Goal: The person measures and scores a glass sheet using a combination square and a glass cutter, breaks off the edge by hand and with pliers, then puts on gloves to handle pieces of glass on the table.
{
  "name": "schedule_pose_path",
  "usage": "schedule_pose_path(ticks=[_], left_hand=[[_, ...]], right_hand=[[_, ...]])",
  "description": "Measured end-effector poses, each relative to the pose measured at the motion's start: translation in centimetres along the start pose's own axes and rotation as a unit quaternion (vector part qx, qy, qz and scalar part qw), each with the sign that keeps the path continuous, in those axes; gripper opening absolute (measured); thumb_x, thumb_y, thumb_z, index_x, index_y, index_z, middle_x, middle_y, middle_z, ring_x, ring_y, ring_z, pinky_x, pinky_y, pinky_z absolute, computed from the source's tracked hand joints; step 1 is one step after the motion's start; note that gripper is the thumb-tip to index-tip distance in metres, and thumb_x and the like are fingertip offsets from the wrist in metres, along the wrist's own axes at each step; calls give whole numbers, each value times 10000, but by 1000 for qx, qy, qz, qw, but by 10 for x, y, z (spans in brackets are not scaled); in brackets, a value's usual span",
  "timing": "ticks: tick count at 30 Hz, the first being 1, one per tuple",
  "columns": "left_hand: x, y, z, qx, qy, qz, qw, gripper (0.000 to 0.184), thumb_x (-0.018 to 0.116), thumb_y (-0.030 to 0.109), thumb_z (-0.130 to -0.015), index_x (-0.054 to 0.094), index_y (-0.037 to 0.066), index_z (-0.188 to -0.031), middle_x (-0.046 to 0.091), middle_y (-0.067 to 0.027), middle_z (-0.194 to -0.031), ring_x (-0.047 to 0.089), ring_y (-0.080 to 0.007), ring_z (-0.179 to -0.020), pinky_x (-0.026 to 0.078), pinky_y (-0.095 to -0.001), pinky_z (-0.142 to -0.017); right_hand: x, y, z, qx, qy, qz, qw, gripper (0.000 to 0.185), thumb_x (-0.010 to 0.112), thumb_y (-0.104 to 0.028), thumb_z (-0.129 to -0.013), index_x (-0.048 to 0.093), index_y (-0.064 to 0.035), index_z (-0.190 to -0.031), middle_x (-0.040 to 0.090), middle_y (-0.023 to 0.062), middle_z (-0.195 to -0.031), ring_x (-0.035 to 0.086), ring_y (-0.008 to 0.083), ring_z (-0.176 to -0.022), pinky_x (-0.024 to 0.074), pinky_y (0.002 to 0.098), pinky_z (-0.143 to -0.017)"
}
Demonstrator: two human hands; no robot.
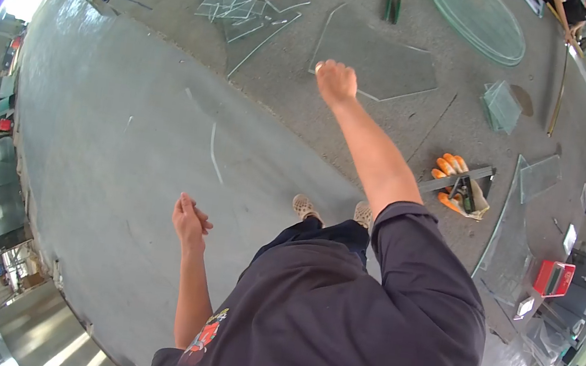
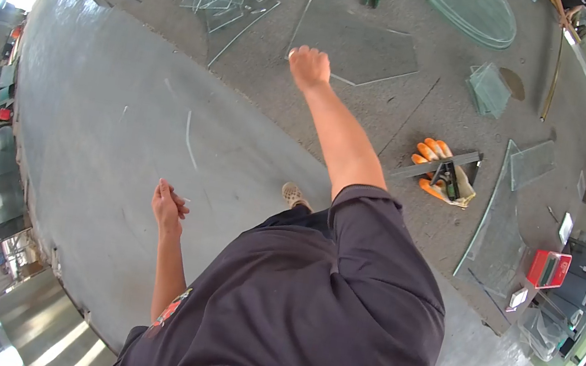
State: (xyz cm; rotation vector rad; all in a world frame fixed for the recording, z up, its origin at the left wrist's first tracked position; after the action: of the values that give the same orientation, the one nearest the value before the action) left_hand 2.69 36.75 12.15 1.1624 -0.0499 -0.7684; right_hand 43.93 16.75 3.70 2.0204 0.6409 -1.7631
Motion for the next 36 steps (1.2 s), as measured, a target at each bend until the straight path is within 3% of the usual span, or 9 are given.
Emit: schedule_pose_path(ticks=[4, 7, 8, 13, 17, 21, 27, 29, 36], left_hand=[[16, 7, -14, 19, -11, -28, 999, 415, 468, 441, -1094, 530, 60, -942, 483, -17, -565, 486, -124, -396, 334, -256, -346], [46, 14, -17, 31, -57, -24, 998, 414, 471, 426, -1094, 532, 48, -934, 477, -21, -561, 468, -121, -390, 341, -261, -349], [58, 13, -18, 25, -67, -10, 997, 416, 470, 424, -1094, 531, 47, -932, 481, -22, -565, 467, -122, -390, 345, -263, -351], [125, 3, -3, -4, -99, 34, 995, 415, 472, 405, -1097, 527, 38, -911, 505, -31, -587, 465, -127, -395, 390, -279, -373], [153, -11, 11, 10, -132, 30, 991, 411, 505, 392, -1089, 529, 35, -887, 521, -30, -600, 492, -129, -422, 438, -292, -400], [167, -7, -4, 154, -188, -91, 966, 432, 545, 400, -1075, 526, 54, -818, 505, -12, -602, 506, -108, -457, 434, -299, -387], [210, 63, -19, 270, -380, -193, 863, 493, 572, 453, -1058, 443, 88, -752, 419, 18, -588, 457, -79, -449, 396, -280, -376], [237, 79, -21, 263, -435, -238, 827, 504, 576, 471, -1052, 431, 94, -750, 408, 21, -583, 462, -77, -448, 390, -276, -374], [317, 102, -40, 291, -521, -298, 745, 518, 581, 518, -1034, 464, 89, -768, 449, 8, -580, 496, -92, -451, 415, -284, -380]], right_hand=[[1, 5, -15, 44, -14, -14, 999, 186, 575, -220, -985, 726, -125, -1036, 719, 77, -1040, 723, 278, -988, 581, 429, -783], [-23, -1, -6, 52, 1, -66, 996, 287, 631, -374, -977, 723, -115, -1058, 720, 68, -993, 724, 276, -956, 580, 423, -784], [-30, -1, 1, 82, 36, -104, 991, 410, 683, -509, -927, 731, -111, -1014, 711, 62, -919, 718, 279, -916, 569, 409, -769], [-102, 35, 117, 172, 44, -275, 945, 364, 682, -464, -934, 732, -106, -884, 721, 85, -876, 699, 321, -840, 548, 413, -718], [-97, 128, 246, 256, 84, -191, 944, 213, 638, -325, -961, 760, -151, -949, 754, 107, -951, 714, 342, -887, 558, 447, -757], [-117, 195, 334, 330, 56, -97, 937, 192, 608, -267, -967, 763, -164, -1016, 757, 114, -988, 715, 352, -916, 563, 465, -787], [-118, 224, 388, 491, 138, -64, 858, 196, 580, -218, -956, 746, -160, -1043, 750, 108, -1022, 716, 348, -926, 570, 469, -805], [-106, 220, 397, 455, 147, -60, 877, 205, 612, -180, -919, 739, -150, -1077, 739, 105, -1023, 719, 342, -908, 582, 465, -783], [-75, 240, 388, 607, 217, 10, 765, 255, 619, -192, -926, 726, -119, -1145, 668, 102, -1187, 626, 303, -1128, 480, 448, -929]])
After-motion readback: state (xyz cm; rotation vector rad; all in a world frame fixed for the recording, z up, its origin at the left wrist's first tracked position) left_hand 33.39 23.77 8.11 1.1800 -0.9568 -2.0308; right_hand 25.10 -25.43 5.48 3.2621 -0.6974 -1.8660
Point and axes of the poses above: each hand's wrist, its own z-axis away from the middle knuckle, its own x-axis out of the palm, y = z × x, the point moved 2 cm from there along -z, towards the middle knuckle
